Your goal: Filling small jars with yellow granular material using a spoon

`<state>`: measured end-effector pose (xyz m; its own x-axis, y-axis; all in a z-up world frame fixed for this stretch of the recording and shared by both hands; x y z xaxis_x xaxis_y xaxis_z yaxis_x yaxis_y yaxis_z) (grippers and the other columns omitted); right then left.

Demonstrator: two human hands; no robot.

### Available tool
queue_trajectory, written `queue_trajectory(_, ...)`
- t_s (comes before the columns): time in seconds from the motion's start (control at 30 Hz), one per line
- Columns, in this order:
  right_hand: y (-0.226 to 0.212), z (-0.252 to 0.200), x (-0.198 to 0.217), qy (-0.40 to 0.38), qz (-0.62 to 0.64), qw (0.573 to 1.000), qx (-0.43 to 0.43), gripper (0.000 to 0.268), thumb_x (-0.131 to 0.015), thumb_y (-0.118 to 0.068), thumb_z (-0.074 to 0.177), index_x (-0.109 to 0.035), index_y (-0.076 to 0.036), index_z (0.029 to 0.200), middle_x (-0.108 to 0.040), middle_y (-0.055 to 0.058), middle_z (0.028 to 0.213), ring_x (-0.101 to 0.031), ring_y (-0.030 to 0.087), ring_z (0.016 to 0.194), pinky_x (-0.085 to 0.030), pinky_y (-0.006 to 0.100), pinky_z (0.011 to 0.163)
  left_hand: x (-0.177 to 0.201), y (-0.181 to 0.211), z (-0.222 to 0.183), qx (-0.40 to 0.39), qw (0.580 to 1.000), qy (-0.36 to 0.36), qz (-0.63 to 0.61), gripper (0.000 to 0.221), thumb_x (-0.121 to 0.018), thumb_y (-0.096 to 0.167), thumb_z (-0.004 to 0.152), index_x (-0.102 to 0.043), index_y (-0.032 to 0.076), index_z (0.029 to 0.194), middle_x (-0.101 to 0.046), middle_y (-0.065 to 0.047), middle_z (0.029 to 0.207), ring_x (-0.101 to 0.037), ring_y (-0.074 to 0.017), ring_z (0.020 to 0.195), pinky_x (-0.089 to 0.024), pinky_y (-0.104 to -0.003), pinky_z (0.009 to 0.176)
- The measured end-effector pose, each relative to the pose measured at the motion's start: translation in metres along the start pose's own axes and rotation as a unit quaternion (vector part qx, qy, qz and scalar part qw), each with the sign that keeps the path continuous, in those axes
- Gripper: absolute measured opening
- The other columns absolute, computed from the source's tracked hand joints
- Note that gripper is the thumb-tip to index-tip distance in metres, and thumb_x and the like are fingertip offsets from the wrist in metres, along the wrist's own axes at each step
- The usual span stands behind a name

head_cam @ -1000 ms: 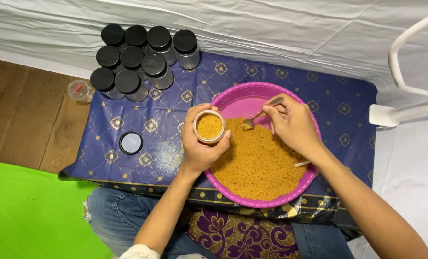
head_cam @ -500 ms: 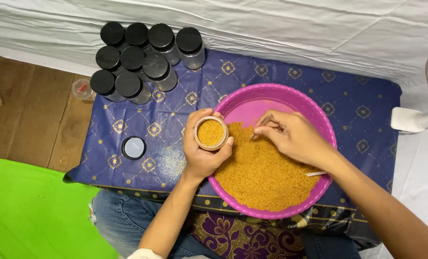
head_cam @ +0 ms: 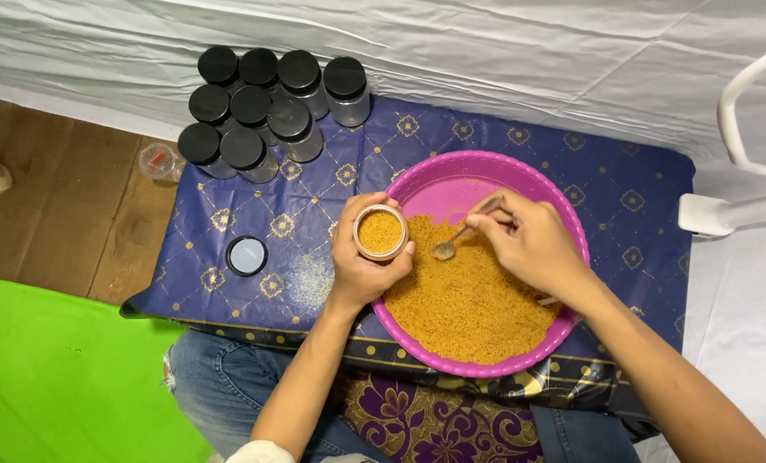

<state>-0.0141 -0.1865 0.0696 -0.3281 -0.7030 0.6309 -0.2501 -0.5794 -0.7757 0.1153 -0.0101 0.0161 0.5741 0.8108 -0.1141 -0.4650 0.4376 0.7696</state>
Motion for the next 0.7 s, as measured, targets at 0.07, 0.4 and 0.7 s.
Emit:
queue_trajectory(0.07,-0.007,0.012,-0.002,0.007,0.023,0.999,-0.025,0.007,-0.065,-0.004,0.097,-0.072,-0.001,0.098,-0.07,0.01,0.062,-0.052,0.014,0.042,-0.041,0.023,0.044,-0.001,-0.001,-0.005,0.001,1.0,-0.001,-0.012,0.067,-0.084,0.01,0.07,-0.055,-0.005,0.128,-0.067,-0.016,0.108,-0.069,-0.0271,0.095,-0.057,-0.044,0.088)
queue_trajectory(0.4,0.037,0.062,-0.024,0.016,0.061,0.993,-0.096,0.006,-0.062,-0.006,0.098,-0.069,-0.005,0.097,-0.073,0.005,0.072,-0.059,0.009,0.049,-0.046,0.022,0.05,-0.002,0.001,-0.005,-0.003,1.0,-0.008,-0.024,0.065,-0.085,0.004,0.062,-0.056,-0.002,0.12,-0.07,-0.015,0.104,-0.07,-0.0291,0.093,-0.059,-0.045,0.086)
queue_trajectory(0.7,-0.01,0.027,-0.031,-0.093,0.014,0.994,-0.057,0.009,-0.064,-0.006,0.097,-0.073,-0.004,0.096,-0.071,0.01,0.067,-0.046,0.011,0.041,-0.039,0.022,0.044,-0.002,0.005,-0.003,-0.003,0.999,-0.017,-0.045,0.064,-0.085,0.001,0.063,-0.055,-0.003,0.119,-0.07,-0.017,0.104,-0.07,-0.0306,0.093,-0.059,-0.046,0.087)
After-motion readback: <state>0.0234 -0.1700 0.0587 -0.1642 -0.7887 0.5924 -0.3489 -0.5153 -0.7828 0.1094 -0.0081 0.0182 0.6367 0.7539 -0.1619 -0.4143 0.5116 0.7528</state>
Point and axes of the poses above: each hand's wrist, its own z-axis towards the middle knuckle, its own x-axis out of the back of the hand, y = z × x, the point moved 6 cm from there along z, towards the middle knuckle
